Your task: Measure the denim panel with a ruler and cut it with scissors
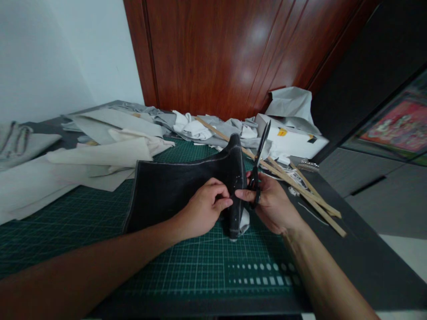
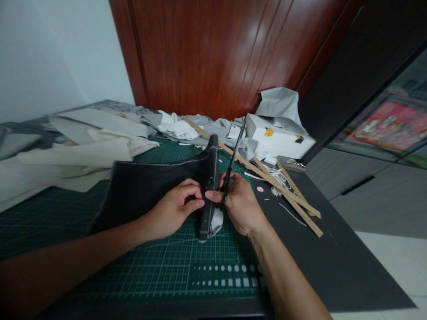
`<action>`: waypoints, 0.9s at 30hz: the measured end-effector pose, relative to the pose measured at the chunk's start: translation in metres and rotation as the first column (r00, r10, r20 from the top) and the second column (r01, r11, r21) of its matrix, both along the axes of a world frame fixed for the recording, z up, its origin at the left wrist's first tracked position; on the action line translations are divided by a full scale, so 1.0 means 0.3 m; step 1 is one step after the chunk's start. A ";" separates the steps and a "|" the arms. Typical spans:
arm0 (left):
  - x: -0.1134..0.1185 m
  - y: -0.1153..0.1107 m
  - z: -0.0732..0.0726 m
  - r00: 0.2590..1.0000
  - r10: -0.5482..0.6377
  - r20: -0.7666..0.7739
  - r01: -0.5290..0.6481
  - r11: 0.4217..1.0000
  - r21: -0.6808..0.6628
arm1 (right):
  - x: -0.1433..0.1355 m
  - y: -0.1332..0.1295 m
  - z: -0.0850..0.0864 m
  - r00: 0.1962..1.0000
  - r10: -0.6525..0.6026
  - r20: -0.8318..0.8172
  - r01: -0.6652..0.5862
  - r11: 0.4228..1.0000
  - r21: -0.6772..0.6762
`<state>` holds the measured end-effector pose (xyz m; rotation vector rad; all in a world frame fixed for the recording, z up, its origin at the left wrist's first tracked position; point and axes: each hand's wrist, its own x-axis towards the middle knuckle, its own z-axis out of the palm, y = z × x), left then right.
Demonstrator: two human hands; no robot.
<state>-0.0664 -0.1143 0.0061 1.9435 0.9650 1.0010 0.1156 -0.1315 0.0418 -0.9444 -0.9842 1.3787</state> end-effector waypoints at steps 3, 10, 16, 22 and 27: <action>0.002 0.000 0.010 1.000 0.027 -0.009 -0.027 1.000 -0.008 | 0.013 0.010 -0.013 0.999 -0.010 0.033 0.009 1.000 0.013; 0.011 -0.009 0.023 0.991 0.125 -0.046 -0.126 0.991 -0.036 | 0.000 -0.012 -0.020 0.996 0.087 0.019 -0.086 0.995 -0.054; 0.022 -0.022 0.015 0.984 0.148 -0.104 -0.139 0.987 0.085 | -0.012 -0.035 -0.033 0.991 0.128 0.047 -0.121 0.985 -0.125; 0.020 -0.034 0.012 0.973 0.177 -0.149 -0.151 0.974 0.168 | -0.006 -0.051 -0.016 0.998 0.061 -0.029 -0.063 0.994 -0.094; 0.012 -0.027 0.019 0.970 0.207 -0.128 -0.190 0.973 0.133 | 0.010 -0.063 -0.018 0.995 0.081 -0.060 -0.088 0.987 -0.132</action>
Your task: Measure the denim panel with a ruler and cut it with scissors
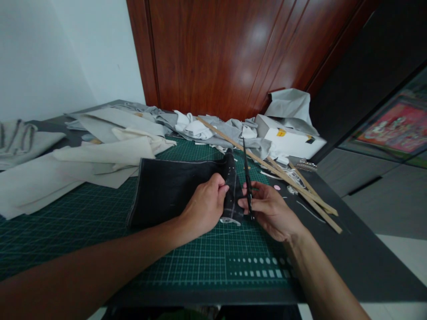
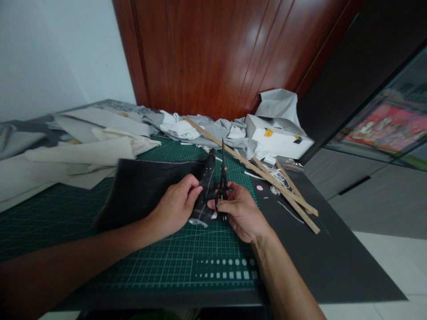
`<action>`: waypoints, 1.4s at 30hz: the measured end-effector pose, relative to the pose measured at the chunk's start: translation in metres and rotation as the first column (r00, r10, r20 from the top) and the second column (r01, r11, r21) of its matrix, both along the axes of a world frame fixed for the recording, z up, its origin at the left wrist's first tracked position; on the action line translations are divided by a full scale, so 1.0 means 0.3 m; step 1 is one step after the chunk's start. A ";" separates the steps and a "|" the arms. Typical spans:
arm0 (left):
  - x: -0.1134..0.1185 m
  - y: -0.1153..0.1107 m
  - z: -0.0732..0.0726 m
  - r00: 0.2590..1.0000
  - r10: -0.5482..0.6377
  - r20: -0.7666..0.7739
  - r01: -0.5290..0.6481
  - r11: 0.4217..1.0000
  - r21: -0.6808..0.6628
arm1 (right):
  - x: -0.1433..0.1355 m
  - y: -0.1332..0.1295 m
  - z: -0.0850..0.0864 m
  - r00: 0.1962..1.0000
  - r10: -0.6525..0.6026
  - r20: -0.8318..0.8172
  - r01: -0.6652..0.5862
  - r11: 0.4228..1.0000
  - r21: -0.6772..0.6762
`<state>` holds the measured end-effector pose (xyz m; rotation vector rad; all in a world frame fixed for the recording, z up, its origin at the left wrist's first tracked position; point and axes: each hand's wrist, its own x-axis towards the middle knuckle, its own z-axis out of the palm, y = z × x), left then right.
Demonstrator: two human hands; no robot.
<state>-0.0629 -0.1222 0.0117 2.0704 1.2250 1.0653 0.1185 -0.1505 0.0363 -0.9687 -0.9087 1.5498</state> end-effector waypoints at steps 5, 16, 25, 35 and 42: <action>0.006 -0.001 0.017 0.992 0.063 0.107 -0.054 0.994 -0.092 | 0.001 0.001 -0.020 1.000 0.002 0.017 -0.002 1.000 0.008; 0.024 -0.053 0.043 0.676 0.099 0.730 0.520 0.637 -0.568 | -0.027 0.000 -0.019 0.998 -0.059 -0.032 0.062 0.992 0.112; 0.029 -0.055 0.012 0.668 -0.102 0.737 0.492 0.803 -0.336 | -0.012 0.001 -0.012 0.987 -0.138 -0.079 0.145 0.985 0.090; -0.032 -0.118 0.098 0.828 -0.481 0.287 0.548 0.802 -0.236 | -0.006 0.016 0.012 0.968 -0.214 -0.133 0.231 0.965 0.127; 0.038 -0.176 0.058 0.663 -0.388 0.640 0.724 0.551 -0.415 | -0.009 0.008 0.068 0.949 -0.270 -0.163 0.295 0.942 0.161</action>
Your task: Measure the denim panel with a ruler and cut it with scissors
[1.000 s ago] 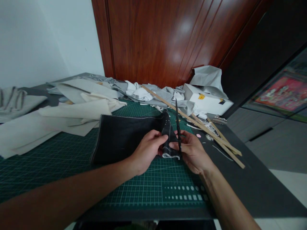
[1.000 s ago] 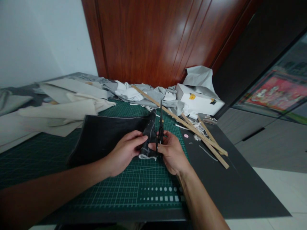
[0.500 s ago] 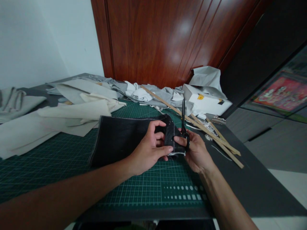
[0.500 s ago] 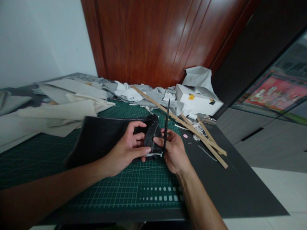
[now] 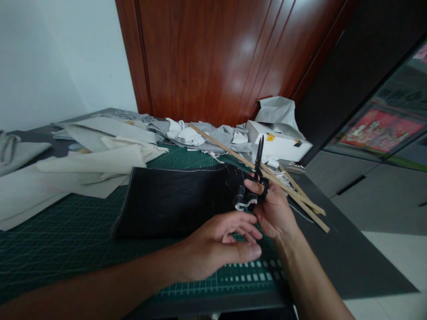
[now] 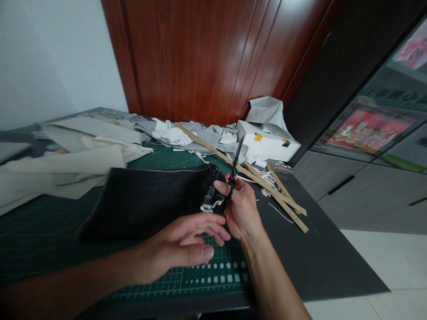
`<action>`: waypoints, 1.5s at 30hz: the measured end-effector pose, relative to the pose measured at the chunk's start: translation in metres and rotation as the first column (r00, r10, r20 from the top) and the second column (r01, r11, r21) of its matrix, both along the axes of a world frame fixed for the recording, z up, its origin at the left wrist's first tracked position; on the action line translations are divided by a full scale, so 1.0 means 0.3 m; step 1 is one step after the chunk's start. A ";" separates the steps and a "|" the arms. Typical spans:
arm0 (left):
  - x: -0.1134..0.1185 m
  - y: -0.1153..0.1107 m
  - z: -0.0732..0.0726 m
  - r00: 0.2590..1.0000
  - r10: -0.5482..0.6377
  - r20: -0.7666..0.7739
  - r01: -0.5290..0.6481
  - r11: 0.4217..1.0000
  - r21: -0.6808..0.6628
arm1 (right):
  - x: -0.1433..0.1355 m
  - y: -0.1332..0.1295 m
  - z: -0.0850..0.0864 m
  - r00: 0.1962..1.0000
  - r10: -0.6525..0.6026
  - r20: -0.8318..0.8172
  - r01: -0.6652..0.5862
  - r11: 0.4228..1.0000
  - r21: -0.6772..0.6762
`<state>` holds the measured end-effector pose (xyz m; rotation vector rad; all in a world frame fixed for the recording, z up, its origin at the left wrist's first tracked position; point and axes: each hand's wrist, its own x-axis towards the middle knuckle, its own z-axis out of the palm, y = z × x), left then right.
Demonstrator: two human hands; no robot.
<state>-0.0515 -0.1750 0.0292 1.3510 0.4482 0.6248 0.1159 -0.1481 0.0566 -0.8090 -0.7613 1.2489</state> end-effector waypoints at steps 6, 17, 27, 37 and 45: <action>0.094 -0.042 -0.012 0.939 0.305 0.162 -0.274 0.943 -0.187 | 0.035 -0.020 0.032 0.999 0.040 -0.034 -0.040 0.999 -0.010; 0.152 0.053 0.018 0.755 0.488 0.437 -0.307 0.853 -0.422 | 0.089 -0.070 0.002 0.978 0.209 0.011 -0.209 0.978 0.003; 0.090 0.088 0.042 0.860 0.355 0.367 -0.242 0.916 -0.319 | 0.098 -0.058 -0.028 0.967 0.243 0.080 -0.243 0.970 -0.005; 0.051 0.103 0.042 0.915 0.330 0.233 -0.239 0.907 -0.346 | 0.085 -0.061 -0.054 0.955 0.261 0.140 -0.265 0.964 0.012; 0.058 0.103 0.023 0.846 0.498 0.191 -0.452 0.859 -0.239 | 0.075 -0.069 -0.065 0.977 0.171 0.124 -0.179 0.983 0.052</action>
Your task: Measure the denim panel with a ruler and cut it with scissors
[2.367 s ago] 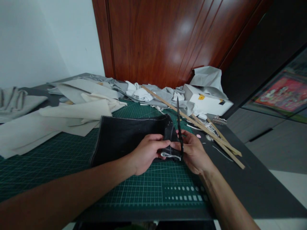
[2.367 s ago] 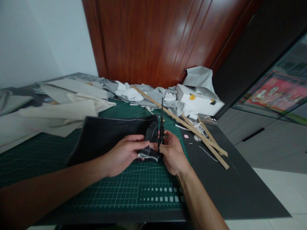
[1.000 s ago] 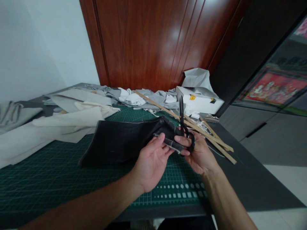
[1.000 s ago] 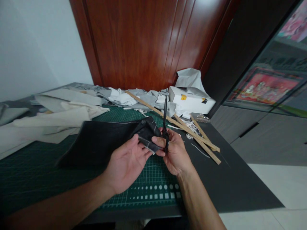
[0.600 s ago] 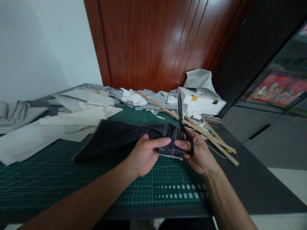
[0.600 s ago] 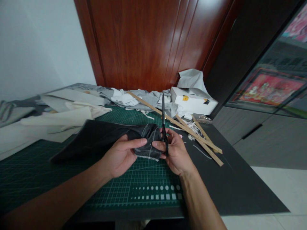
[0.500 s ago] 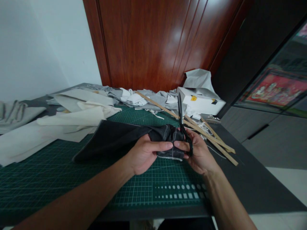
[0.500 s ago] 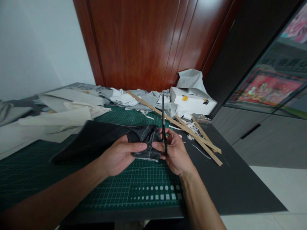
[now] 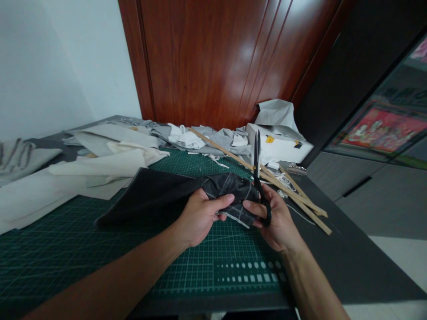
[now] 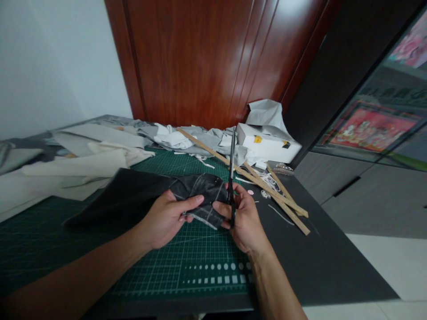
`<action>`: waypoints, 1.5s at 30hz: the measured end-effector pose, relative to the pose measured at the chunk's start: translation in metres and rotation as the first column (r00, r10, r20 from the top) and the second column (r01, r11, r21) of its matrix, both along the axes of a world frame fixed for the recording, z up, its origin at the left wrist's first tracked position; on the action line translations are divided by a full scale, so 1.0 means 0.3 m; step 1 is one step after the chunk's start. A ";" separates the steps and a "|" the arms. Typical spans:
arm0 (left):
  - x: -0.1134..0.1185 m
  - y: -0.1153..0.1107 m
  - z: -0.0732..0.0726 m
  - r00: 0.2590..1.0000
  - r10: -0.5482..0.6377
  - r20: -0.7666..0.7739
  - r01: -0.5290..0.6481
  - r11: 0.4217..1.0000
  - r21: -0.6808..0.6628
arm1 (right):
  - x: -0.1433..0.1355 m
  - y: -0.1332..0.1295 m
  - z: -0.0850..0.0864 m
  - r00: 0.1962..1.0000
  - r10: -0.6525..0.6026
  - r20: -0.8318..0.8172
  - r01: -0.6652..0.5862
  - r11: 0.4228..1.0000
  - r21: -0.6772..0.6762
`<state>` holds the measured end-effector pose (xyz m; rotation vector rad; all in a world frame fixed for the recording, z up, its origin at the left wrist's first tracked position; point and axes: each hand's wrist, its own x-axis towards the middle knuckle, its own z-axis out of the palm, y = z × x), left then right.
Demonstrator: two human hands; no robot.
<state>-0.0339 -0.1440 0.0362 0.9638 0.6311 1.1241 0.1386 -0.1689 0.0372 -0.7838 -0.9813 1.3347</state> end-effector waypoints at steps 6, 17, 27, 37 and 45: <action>0.013 0.010 0.069 0.987 -0.157 0.037 0.156 0.988 0.005 | 0.005 -0.002 -0.008 0.999 -0.001 0.046 0.002 1.000 -0.007; 0.035 0.027 0.045 0.990 -0.124 0.064 0.129 0.988 -0.083 | -0.019 0.004 -0.046 0.998 -0.043 0.049 0.042 0.999 0.028; -0.042 0.067 0.176 0.904 0.250 0.347 -0.288 0.955 0.063 | -0.090 -0.112 -0.037 0.935 -0.147 0.322 0.126 0.988 0.084; -0.091 0.057 0.243 0.841 0.268 0.470 -0.364 0.923 0.125 | -0.225 -0.215 -0.179 0.982 -0.062 0.178 0.060 0.998 0.012; -0.128 0.035 0.277 0.810 0.296 0.505 -0.406 0.906 0.120 | -0.292 -0.306 -0.182 0.924 -0.003 0.383 0.026 0.998 -0.055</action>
